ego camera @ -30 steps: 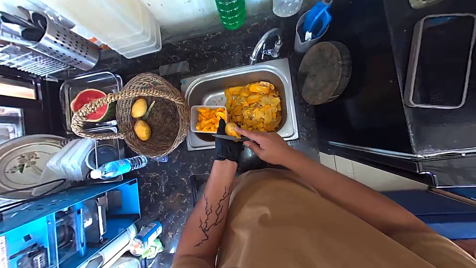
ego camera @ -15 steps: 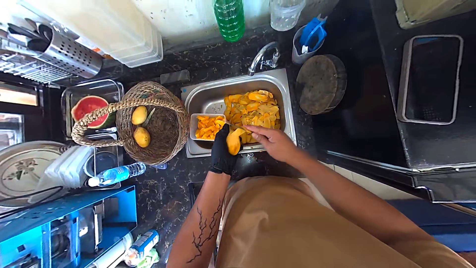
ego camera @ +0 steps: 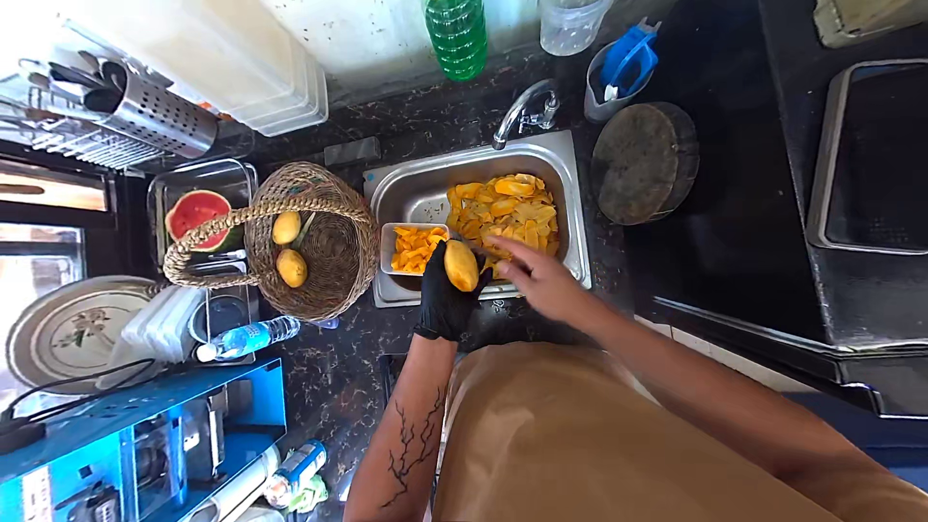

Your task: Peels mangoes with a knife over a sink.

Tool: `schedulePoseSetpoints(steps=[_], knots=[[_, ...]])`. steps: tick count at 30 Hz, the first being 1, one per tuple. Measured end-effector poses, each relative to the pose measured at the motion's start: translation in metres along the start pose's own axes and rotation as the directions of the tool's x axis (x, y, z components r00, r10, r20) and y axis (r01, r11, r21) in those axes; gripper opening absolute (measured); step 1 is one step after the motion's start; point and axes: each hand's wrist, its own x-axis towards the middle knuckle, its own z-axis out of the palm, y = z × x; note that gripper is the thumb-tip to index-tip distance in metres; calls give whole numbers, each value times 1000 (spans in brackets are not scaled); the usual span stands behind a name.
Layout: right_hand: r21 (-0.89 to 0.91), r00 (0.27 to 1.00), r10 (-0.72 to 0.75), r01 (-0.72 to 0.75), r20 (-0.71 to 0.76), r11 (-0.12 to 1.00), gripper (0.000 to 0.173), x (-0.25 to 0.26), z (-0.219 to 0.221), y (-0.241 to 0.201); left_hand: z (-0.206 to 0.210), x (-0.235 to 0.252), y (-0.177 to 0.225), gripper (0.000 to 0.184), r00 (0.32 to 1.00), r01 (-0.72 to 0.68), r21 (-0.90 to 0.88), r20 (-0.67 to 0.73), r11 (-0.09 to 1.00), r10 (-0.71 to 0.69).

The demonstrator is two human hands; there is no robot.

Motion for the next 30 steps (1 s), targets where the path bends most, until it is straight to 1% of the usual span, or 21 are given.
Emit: schedulePoseSetpoints(steps=[2,3,4,5,6,7,8,9,11,12,13,15,17,19,20,21,22,24,25,28,30], knots=[[-66,996,-93,93,-3,993,50,-17,14,-9,4,-1,-4,45,999,-42,-63,19,997,43],[-112,991,-131,128,-23,985,51,-21,19,-10,2,-5,-8,41,997,-57,-82,46,995,61],[-153,986,-161,153,-41,976,51,-23,23,-9,-9,-12,-14,36,988,-70,-92,132,993,81],[-187,981,-187,174,-57,967,52,-23,26,-7,-33,-10,-25,36,947,-97,-118,293,988,128],[-221,973,-218,197,-77,955,52,-23,28,-5,-57,-2,-36,38,858,-135,-151,477,979,192],[-258,959,-263,229,-105,939,50,-22,30,-3,-55,-6,-38,36,859,-148,-164,467,975,209],[-308,938,-319,265,-139,914,48,-23,32,-2,-34,-19,-31,33,916,-136,-158,355,978,185],[-375,906,-383,298,-177,878,45,-24,34,0,-17,-28,-25,32,949,-112,-163,275,980,154],[-469,865,-453,315,-217,825,41,-23,38,3,-5,-30,-20,29,969,-77,-187,218,979,118],[-464,870,-445,311,-213,829,41,-24,38,3,-1,-24,-19,27,978,-78,-201,176,977,114],[-418,889,-414,306,-196,855,40,-24,36,1,2,-13,-18,25,986,-84,-224,123,971,113],[-250,941,-316,279,-118,927,40,-25,30,-4,3,-4,-16,26,993,-77,-197,75,977,93],[-58,972,-228,225,-51,973,40,-25,24,-7,1,-8,-11,36,997,-29,-161,63,986,40],[202,992,-93,74,84,977,39,-23,11,-11,-9,-15,-6,49,989,51,-182,143,982,-25],[338,989,-53,3,139,941,38,-21,6,-12,-17,-17,-5,49,976,68,-169,215,983,-31],[449,978,-41,-57,205,892,37,-20,2,-11,-26,-18,-6,46,958,58,-119,287,991,-22],[511,956,-39,-121,291,851,37,-19,-3,-10,-34,-17,-6,52,939,49,-30,343,998,-35],[516,931,-45,-160,363,841,36,-19,-6,-9,-40,-15,-10,71,930,13,164,360,986,-72],[476,939,-55,-121,339,871,35,-20,-6,-9,-40,-14,-13,71,933,4,194,351,981,-73],[289,977,-75,14,201,957,36,-17,-6,-12,-39,-13,-18,67,938,13,140,341,990,-61],[264,985,-82,41,149,964,36,-14,-5,-10,-39,-15,-18,65,937,24,123,343,992,-65]])
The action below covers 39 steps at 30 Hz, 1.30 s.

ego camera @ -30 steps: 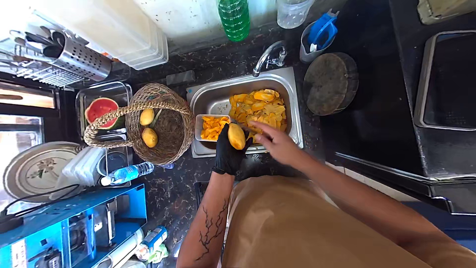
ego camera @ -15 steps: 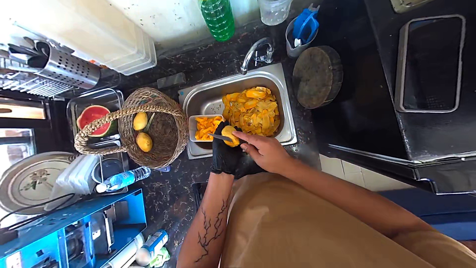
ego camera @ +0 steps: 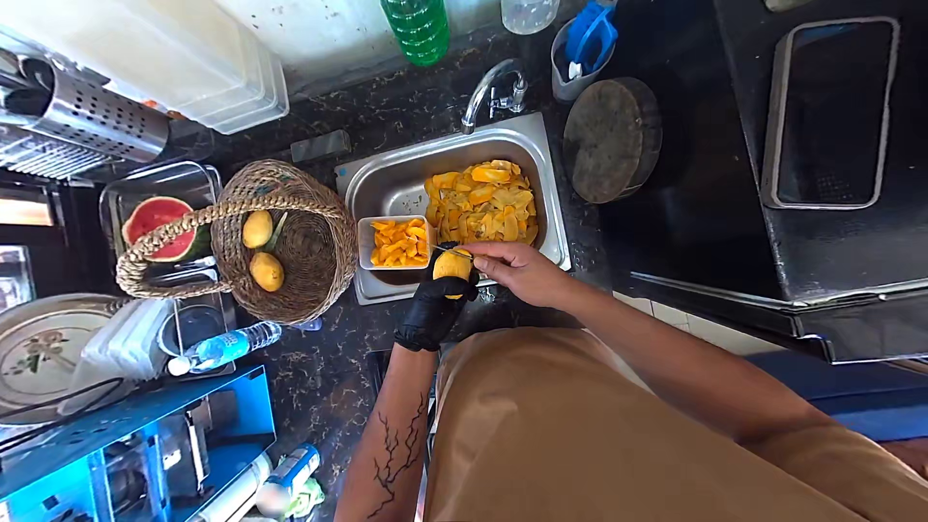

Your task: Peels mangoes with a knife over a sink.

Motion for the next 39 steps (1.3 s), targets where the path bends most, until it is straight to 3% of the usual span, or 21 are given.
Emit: schedulePoseSetpoints(steps=[11,14,18,21,24,26,28,30,33,36,39], knots=[[-64,991,-39,31,-131,997,35,8,-26,-3,-8,-14,2,84,986,61,136,146,989,-81],[-46,987,-61,55,-151,997,35,19,-38,3,-10,-17,4,86,970,11,206,237,978,-61],[-11,977,33,-36,-211,999,38,37,-32,25,-3,-16,10,91,957,-78,343,288,936,-26],[-55,957,123,-142,-261,988,41,53,-21,51,-3,-10,7,90,940,-115,245,340,963,26],[-160,923,270,-320,-274,934,49,57,-20,62,2,-8,4,85,950,-122,-12,289,992,120],[-128,930,234,-279,-283,952,52,38,-13,39,0,-2,3,80,960,-112,-232,225,966,165],[-21,978,121,-126,-172,992,45,13,-2,7,-5,2,3,76,973,-119,-362,141,925,180],[-44,996,43,-46,-81,998,45,-3,8,-13,-4,5,1,61,980,-142,-413,69,899,186],[-276,999,11,-25,-53,961,51,-8,13,-17,3,5,-4,43,976,-154,-434,74,888,206],[-387,996,-52,19,-74,922,48,-6,14,-11,4,-1,-9,37,968,-158,-364,127,918,217],[-402,988,-119,71,-95,913,40,-4,17,-8,0,-7,-5,39,982,-163,-251,55,954,182]])
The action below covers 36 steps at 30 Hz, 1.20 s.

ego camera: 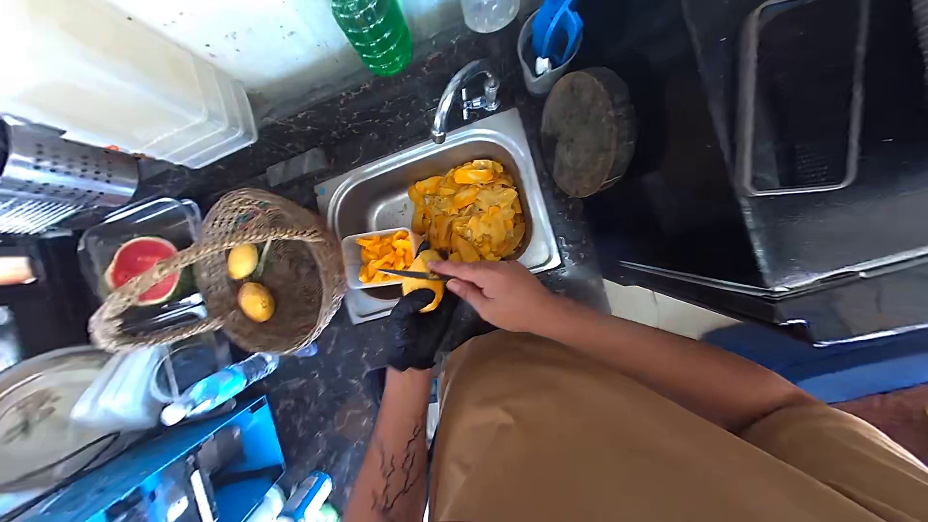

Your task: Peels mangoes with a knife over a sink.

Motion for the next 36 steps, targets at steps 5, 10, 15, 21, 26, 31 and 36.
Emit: schedulePoseSetpoints(steps=[5,10,15,21,26,31,36], knots=[[165,991,36,-57,129,985,38,-3,-15,7,2,-2,5,41,994,79,177,-87,981,-65],[96,996,68,-74,64,993,40,0,-29,6,7,-7,6,47,994,102,275,-71,956,-85],[99,992,125,-127,21,987,40,3,-43,4,15,8,10,76,988,155,387,-69,909,-139],[151,988,151,-149,-4,977,40,5,-58,4,27,8,8,78,992,118,514,-18,850,-127],[194,982,187,-183,0,964,39,14,-60,4,36,10,17,86,995,-1,745,64,667,-70],[206,973,229,-227,10,952,40,26,-51,8,33,13,24,91,994,14,807,50,591,-92],[172,944,309,-287,-115,942,38,37,-41,32,37,15,24,96,989,28,868,49,496,-142]])
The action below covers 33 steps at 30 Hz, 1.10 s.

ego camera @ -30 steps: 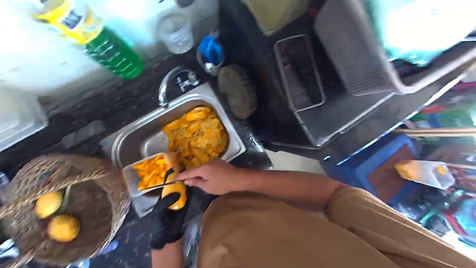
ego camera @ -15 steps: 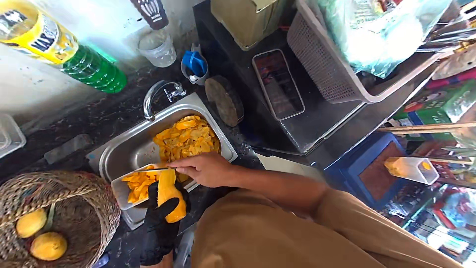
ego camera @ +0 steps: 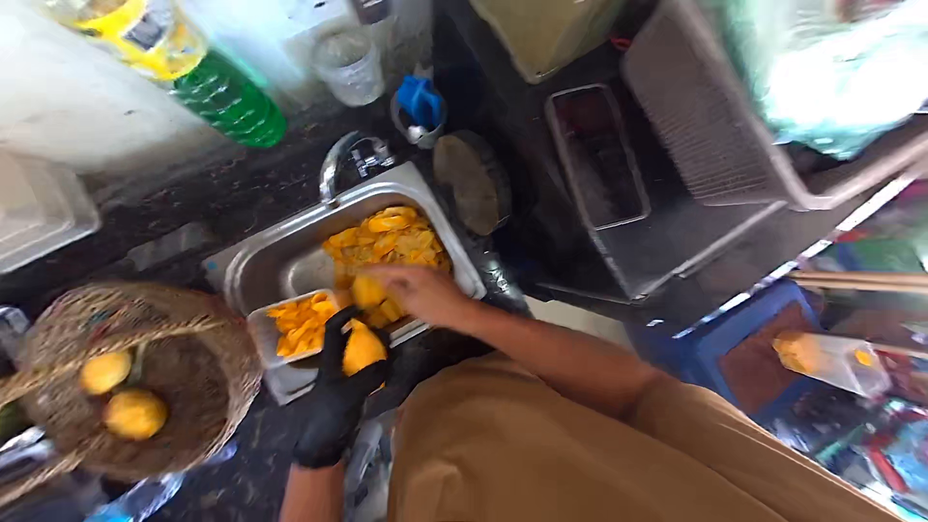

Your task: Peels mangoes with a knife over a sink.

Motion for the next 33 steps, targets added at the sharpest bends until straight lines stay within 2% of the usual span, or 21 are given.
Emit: schedulePoseSetpoints(steps=[2,5,7,10,12,14,18,24,26,29,31,33], knots=[[-76,1000,21,-23,-19,997,42,17,-3,21,-4,-5,3,100,999,47,39,15,998,-47],[-186,997,50,-39,53,982,47,25,-5,39,-12,0,-1,84,997,68,-19,-27,997,-69],[-149,995,69,-57,73,987,52,11,-5,30,-19,4,-4,77,998,56,5,-43,998,-56],[11,992,38,-39,122,999,39,-11,-3,8,-24,3,-4,68,997,43,52,-67,998,-40],[47,981,-22,14,193,999,39,-23,-4,-3,-24,3,-5,67,997,30,69,-75,997,-25],[10,966,-93,94,243,996,40,-34,-2,-13,-23,3,-5,68,995,31,175,-95,984,-14],[-114,956,-153,186,251,976,51,-41,0,-22,-19,0,0,67,989,55,480,-145,875,17],[-191,927,-243,303,285,934,43,-40,2,-25,-15,-3,7,55,986,44,588,-156,807,59],[-130,931,-220,267,291,955,39,-39,1,-26,-15,-4,6,53,983,21,629,-154,777,98],[128,933,-154,118,325,985,35,-33,-1,-20,-16,-4,5,49,986,-23,650,-112,760,126],[249,936,-121,38,329,968,35,-26,0,-13,-16,-1,3,54,993,-14,573,-88,820,79],[233,954,-63,-8,292,972,36,-18,4,-3,-16,2,-2,63,996,-1,435,-77,901,38]])
